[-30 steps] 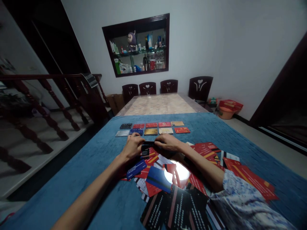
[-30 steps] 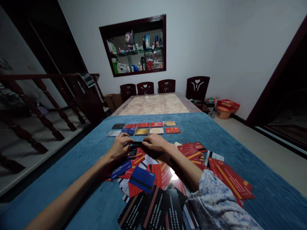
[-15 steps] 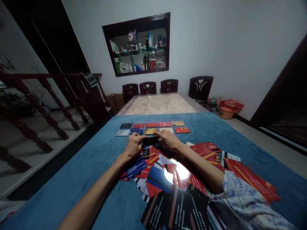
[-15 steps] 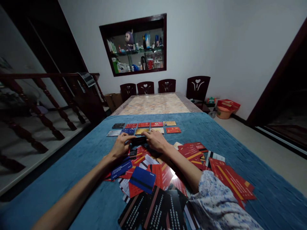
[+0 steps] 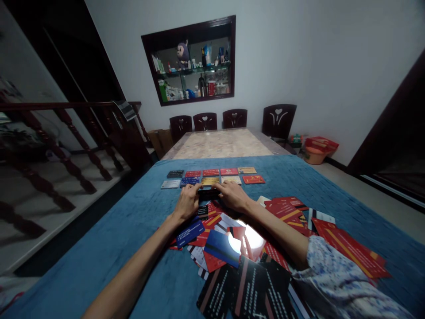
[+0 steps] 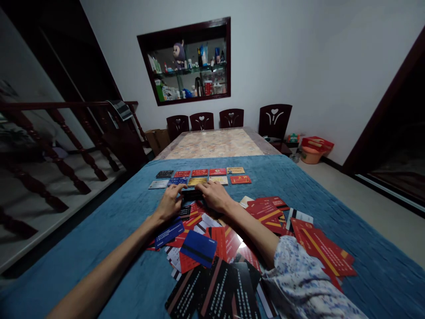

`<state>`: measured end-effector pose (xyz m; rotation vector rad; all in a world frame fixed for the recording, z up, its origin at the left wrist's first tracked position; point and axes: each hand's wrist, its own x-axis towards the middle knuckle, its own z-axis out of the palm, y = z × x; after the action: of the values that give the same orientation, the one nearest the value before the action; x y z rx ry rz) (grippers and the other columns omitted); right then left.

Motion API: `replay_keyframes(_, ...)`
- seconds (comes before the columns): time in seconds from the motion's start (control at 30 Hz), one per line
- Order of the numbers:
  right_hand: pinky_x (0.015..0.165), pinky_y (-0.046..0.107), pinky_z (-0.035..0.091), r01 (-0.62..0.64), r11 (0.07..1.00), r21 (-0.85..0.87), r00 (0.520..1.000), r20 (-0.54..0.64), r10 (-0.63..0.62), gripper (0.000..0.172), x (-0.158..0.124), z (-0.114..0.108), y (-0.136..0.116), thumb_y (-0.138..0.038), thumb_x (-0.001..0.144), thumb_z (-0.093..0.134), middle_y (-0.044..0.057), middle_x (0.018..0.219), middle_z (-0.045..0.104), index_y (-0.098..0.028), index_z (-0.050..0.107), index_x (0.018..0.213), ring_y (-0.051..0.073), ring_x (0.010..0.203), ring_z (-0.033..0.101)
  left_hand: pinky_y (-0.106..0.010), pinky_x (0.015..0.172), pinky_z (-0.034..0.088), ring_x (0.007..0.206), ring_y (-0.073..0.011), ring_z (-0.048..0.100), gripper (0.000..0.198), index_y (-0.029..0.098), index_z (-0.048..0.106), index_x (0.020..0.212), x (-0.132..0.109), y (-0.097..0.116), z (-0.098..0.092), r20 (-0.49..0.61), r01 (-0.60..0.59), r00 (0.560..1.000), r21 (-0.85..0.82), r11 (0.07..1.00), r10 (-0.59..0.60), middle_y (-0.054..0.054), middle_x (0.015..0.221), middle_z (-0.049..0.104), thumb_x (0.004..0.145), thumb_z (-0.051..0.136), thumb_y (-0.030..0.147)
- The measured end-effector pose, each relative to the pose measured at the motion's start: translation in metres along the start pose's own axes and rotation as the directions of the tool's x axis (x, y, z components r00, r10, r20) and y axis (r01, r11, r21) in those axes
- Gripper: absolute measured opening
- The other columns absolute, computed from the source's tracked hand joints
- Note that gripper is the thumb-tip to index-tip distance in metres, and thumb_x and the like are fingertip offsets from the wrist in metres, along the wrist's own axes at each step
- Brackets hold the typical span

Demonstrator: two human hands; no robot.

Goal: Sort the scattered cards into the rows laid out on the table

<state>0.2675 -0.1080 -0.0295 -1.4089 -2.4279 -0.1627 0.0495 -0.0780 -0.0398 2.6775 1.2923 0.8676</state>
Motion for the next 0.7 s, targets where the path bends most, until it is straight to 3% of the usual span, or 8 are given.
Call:
replay_keyframes(0.37, 0.088, 0.039, 0.037, -0.056, 0.998, -0.025, 0.998, 0.033, 0.057, 0.053, -0.002, 0.005, -0.004, -0.014, 0.087, 0.057, 0.012, 0.119, 0.068, -0.022, 0.046, 0.138, 0.026, 0.105, 0.060, -0.038, 0.089, 0.045, 0.096, -0.0242, 0.058, 0.038, 0.019, 0.056, 0.119, -0.002, 0.003, 0.005, 0.056, 0.055, 0.997, 0.088, 0.995, -0.060, -0.007, 0.096, 0.063, 0.085, 0.047, 0.006)
replay_keyframes(0.7, 0.091, 0.040, 0.039, -0.067, 0.998, 0.001, 0.998, 0.009, 0.067, 0.059, 0.000, 0.012, -0.004, -0.013, 0.084, 0.060, 0.014, 0.128, 0.059, -0.019, 0.043, 0.140, 0.029, 0.117, 0.052, -0.040, 0.092, 0.042, 0.100, -0.0245, 0.057, 0.039, 0.018, 0.049, 0.122, -0.002, 0.006, 0.007, 0.070, 0.099, 0.991, 0.150, 0.984, -0.110, -0.008, 0.102, 0.064, 0.085, 0.049, 0.007)
